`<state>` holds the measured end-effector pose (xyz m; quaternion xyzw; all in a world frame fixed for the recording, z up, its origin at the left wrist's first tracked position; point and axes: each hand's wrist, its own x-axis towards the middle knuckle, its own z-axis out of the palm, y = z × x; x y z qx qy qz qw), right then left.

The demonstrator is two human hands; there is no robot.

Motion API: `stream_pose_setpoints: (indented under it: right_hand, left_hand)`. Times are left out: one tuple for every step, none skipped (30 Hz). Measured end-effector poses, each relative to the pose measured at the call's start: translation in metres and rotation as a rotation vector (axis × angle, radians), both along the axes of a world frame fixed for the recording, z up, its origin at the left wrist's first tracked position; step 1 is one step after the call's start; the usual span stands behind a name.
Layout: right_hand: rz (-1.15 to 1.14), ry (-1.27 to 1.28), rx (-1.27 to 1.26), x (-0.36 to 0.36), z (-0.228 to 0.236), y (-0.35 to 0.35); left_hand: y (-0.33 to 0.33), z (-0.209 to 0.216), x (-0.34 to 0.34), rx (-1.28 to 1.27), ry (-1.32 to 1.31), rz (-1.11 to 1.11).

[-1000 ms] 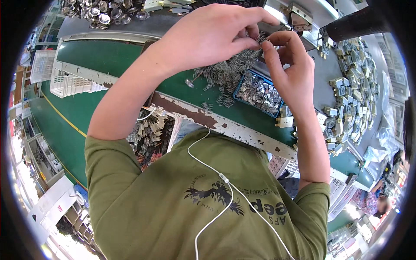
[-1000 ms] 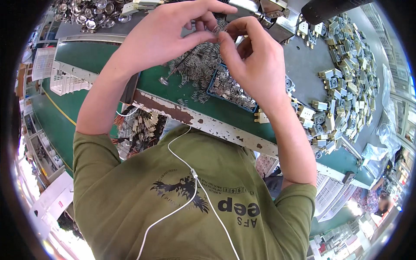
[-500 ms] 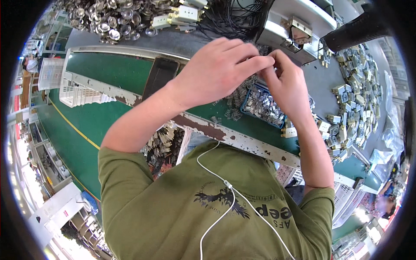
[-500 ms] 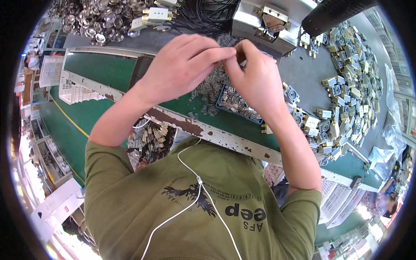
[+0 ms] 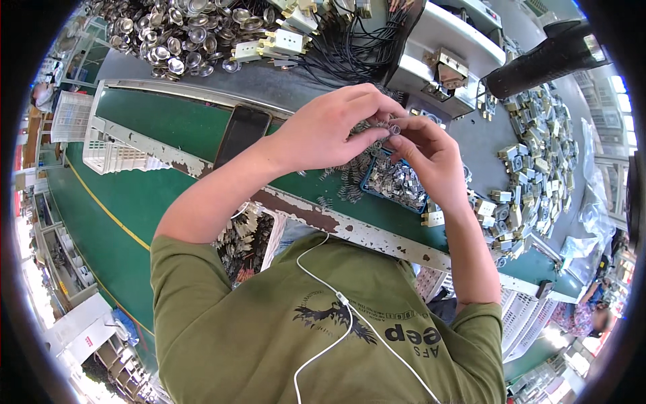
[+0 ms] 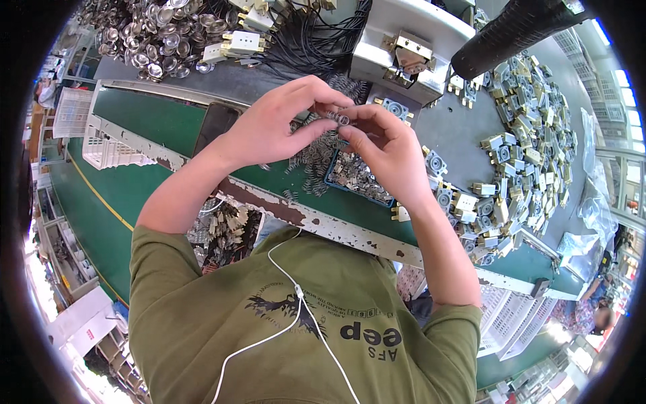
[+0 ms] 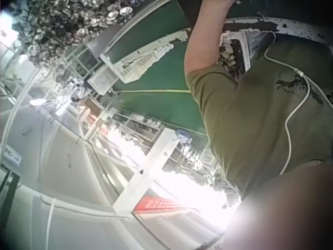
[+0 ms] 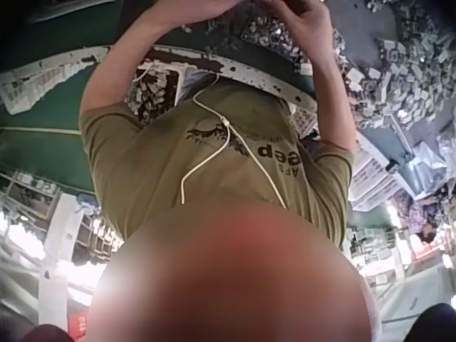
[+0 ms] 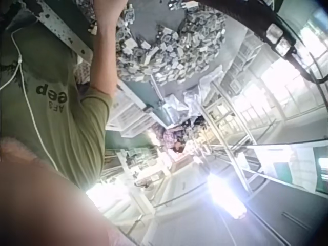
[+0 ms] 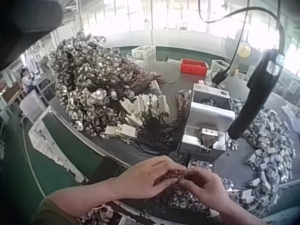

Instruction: The worker gathers individual electrical wire components, organizes them into bundles, and uses a heat gun to seal or treat the assembly on a factory production floor.

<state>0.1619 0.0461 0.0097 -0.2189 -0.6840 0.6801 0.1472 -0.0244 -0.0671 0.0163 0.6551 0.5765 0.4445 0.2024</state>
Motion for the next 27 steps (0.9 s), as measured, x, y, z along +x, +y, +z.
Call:
stream_pose_setpoints:
  right_hand:
    - [-0.005, -0.010, 0.031, 0.000, 0.000, 0.000]
    - [-0.011, 0.004, 0.001, 0.001, 0.003, -0.001]
    - [-0.011, 0.003, 0.004, 0.003, 0.004, -0.003]
    - [-0.026, 0.022, -0.012, 0.004, 0.005, -0.005]
    - [-0.040, 0.041, -0.029, 0.005, 0.006, -0.007]
    - [-0.038, 0.040, -0.027, 0.007, 0.007, -0.009]
    - [-0.075, 0.038, -0.035, 0.008, 0.007, -0.012]
    - [-0.113, 0.038, -0.044, 0.008, 0.007, -0.013]
    - [-0.111, 0.038, -0.044, 0.006, 0.010, -0.013]
    - [-0.124, -0.139, 0.224, 0.002, 0.015, -0.011]
    - [-0.139, -0.319, 0.489, 0.000, 0.019, -0.010]
    - [-0.143, -0.324, 0.487, -0.005, 0.020, -0.007]
    - [-0.166, -0.307, 0.741, -0.012, 0.020, -0.003]
    - [-0.182, -0.282, 0.999, -0.017, 0.019, 0.000]
    - [-0.178, -0.282, 0.998, -0.017, 0.018, -0.001]
    - [-0.128, -0.150, 1.115, -0.017, 0.018, -0.002]
    - [-0.085, -0.017, 1.228, -0.015, 0.017, -0.005]
    - [0.003, 0.039, 1.197, -0.018, 0.012, -0.014]
    - [0.161, 0.037, 1.178, -0.024, 0.005, -0.021]
    - [0.272, 0.020, 1.203, -0.033, 0.001, -0.032]
    - [0.384, 0.000, 1.227, -0.042, -0.003, -0.041]
    - [0.380, 0.002, 1.225, -0.049, -0.005, -0.046]
    - [0.442, -0.057, 1.268, -0.055, -0.007, -0.050]
    - [0.504, -0.118, 1.311, -0.058, -0.008, -0.050]
    - [0.501, -0.117, 1.309, -0.059, -0.008, -0.049]
    - [0.508, -0.093, 1.314, -0.061, -0.009, -0.049]
    - [0.514, -0.072, 1.320, -0.061, -0.010, -0.049]
  left_hand:
    - [0.000, 0.000, -0.001, 0.003, -0.001, 0.002]
    - [0.001, 0.001, -0.002, 0.055, 0.033, -0.015]
    - [0.002, 0.001, -0.003, 0.107, 0.067, -0.031]
    - [0.002, 0.001, -0.004, 0.110, 0.066, -0.031]
    - [0.002, 0.001, -0.005, 0.176, 0.159, -0.029]
    - [0.002, 0.001, -0.006, 0.241, 0.253, -0.028]
    - [0.001, 0.000, -0.007, 0.242, 0.252, -0.026]
    - [-0.001, -0.001, -0.007, 0.251, 0.348, -0.021]
    - [-0.002, -0.001, -0.008, 0.260, 0.445, -0.017]
    - [-0.003, -0.002, -0.011, 0.260, 0.445, -0.015]
    - [-0.003, -0.003, -0.013, 0.257, 0.416, 0.040]
    - [-0.004, -0.003, -0.016, 0.254, 0.387, 0.095]
    - [-0.006, -0.001, -0.020, 0.252, 0.383, 0.091]
    - [-0.008, 0.005, -0.026, 0.178, 0.341, 0.148]
    - [-0.009, 0.008, -0.031, 0.104, 0.300, 0.206]
    - [-0.011, 0.007, -0.035, 0.120, 0.262, 0.211]
    - [-0.012, 0.008, -0.038, 0.118, 0.264, 0.208]
    - [-0.013, 0.008, -0.041, 0.100, 0.241, 0.232]
    - [-0.013, 0.008, -0.043, 0.082, 0.219, 0.256]
    - [-0.013, 0.008, -0.046, 0.097, 0.236, 0.257]
    - [-0.011, 0.007, -0.048, 0.095, 0.240, 0.255]
    - [-0.008, 0.007, -0.048, 0.083, 0.238, 0.258]
    - [-0.008, 0.007, -0.049, 0.069, 0.235, 0.264]
    - [-0.007, 0.008, -0.050, 0.067, 0.238, 0.262]
    - [-0.006, 0.009, -0.050, 0.063, 0.228, 0.267]
    - [-0.007, 0.009, -0.052, 0.059, 0.217, 0.272]
    - [-0.007, 0.009, -0.052, 0.060, 0.218, 0.271]
